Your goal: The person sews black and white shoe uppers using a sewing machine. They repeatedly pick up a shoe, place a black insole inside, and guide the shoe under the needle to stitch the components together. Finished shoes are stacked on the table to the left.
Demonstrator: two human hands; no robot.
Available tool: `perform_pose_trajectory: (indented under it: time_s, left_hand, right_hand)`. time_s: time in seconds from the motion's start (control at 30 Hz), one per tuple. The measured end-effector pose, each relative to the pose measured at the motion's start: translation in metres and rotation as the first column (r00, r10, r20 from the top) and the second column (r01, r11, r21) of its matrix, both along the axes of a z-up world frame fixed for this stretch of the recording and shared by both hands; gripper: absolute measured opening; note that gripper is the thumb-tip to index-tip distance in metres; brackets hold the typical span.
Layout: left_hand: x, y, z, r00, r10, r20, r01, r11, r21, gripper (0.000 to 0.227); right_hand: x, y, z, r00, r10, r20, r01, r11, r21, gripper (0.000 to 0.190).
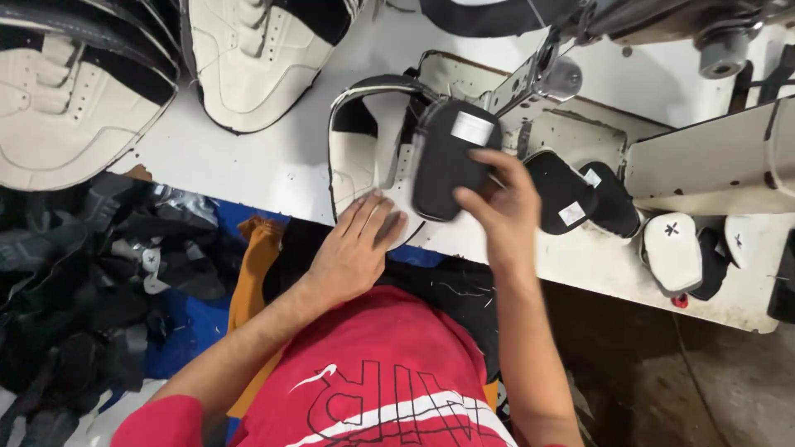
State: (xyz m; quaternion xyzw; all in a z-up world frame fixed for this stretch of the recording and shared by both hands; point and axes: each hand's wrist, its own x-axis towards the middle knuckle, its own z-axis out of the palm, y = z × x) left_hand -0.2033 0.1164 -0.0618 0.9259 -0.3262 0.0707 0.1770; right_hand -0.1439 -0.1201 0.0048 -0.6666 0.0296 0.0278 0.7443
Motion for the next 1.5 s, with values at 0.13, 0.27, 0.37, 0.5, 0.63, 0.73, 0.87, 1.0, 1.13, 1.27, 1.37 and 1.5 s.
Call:
perform_pose_trajectory:
  time_s: [0.13, 0.27, 0.37, 0.5, 0.63, 0.73, 0.87, 1.0, 1.13, 1.27, 1.37, 1.5]
  left_hand:
    - [-0.003, -0.002, -0.002, 0.998, 0.04, 0.047, -0.038, 0.998, -0.055, 0.064]
    - [0.004, 0.0, 0.008, 0.987, 0.109, 0.119, -0.096, 0.989, -0.11, 0.062]
    - [0.0, 0.003, 0.006, 0.99, 0.117, 0.075, -0.104, 0.982, -0.158, 0.061]
    - [0.002, 0.005, -0.008, 0.993, 0.106, 0.058, -0.094, 0.98, -0.174, 0.062]
    - [-0.005, 0.005, -0.011, 0.993, 0.118, 0.027, -0.112, 0.98, -0.162, 0.066]
    - [-0.004, 0.004, -0.015, 0.992, 0.124, -0.017, -0.125, 0.973, -0.195, 0.074]
    - [0.002, 0.001, -0.003, 0.983, 0.163, -0.088, -0.174, 0.976, -0.134, 0.091]
    - [0.005, -0.001, 0.005, 0.975, 0.191, -0.115, -0.188, 0.982, 0.037, 0.096]
    - [0.018, 0.004, -0.003, 0.987, 0.156, -0.03, -0.155, 0.988, 0.01, 0.091]
    - [0.031, 0.011, -0.021, 0.986, 0.072, 0.148, -0.052, 0.989, -0.139, 0.078]
    - [0.04, 0.014, -0.016, 0.978, 0.054, 0.202, -0.023, 0.988, -0.151, 0.066]
    - [0.055, 0.019, 0.015, 0.996, 0.09, 0.03, -0.078, 0.96, -0.269, 0.057]
  right_hand:
    - [0.035, 0.046, -0.032, 0.976, 0.205, -0.068, -0.212, 0.972, -0.103, 0.051]
    - [0.058, 0.045, -0.073, 0.981, 0.167, -0.096, -0.173, 0.983, -0.061, 0.049]
    - [0.056, 0.047, -0.074, 0.977, 0.179, -0.112, -0.184, 0.982, -0.038, 0.05]
    - [0.052, 0.049, -0.083, 0.977, 0.206, -0.055, -0.213, 0.931, -0.296, 0.051]
    - [0.046, 0.053, -0.078, 0.979, 0.205, -0.01, -0.195, 0.914, -0.357, 0.049]
    - [0.044, 0.056, -0.071, 0.986, 0.167, -0.025, -0.163, 0.901, -0.402, 0.048]
    - [0.042, 0.061, -0.059, 0.98, 0.178, 0.09, -0.1, 0.828, -0.552, 0.048]
    - [0.041, 0.059, -0.062, 0.955, 0.236, 0.179, -0.089, 0.805, -0.587, 0.049]
    - [0.017, 0.038, -0.032, 0.891, 0.296, 0.343, -0.057, 0.825, -0.562, 0.049]
    - [-0.008, 0.014, -0.049, 0.996, -0.085, 0.013, 0.076, 0.799, -0.597, 0.038]
    - [-0.018, 0.018, -0.07, 0.886, 0.03, -0.463, -0.124, 0.977, -0.174, 0.046]
    - [-0.017, 0.026, -0.086, 0.886, 0.254, -0.387, -0.17, 0.956, 0.24, 0.047]
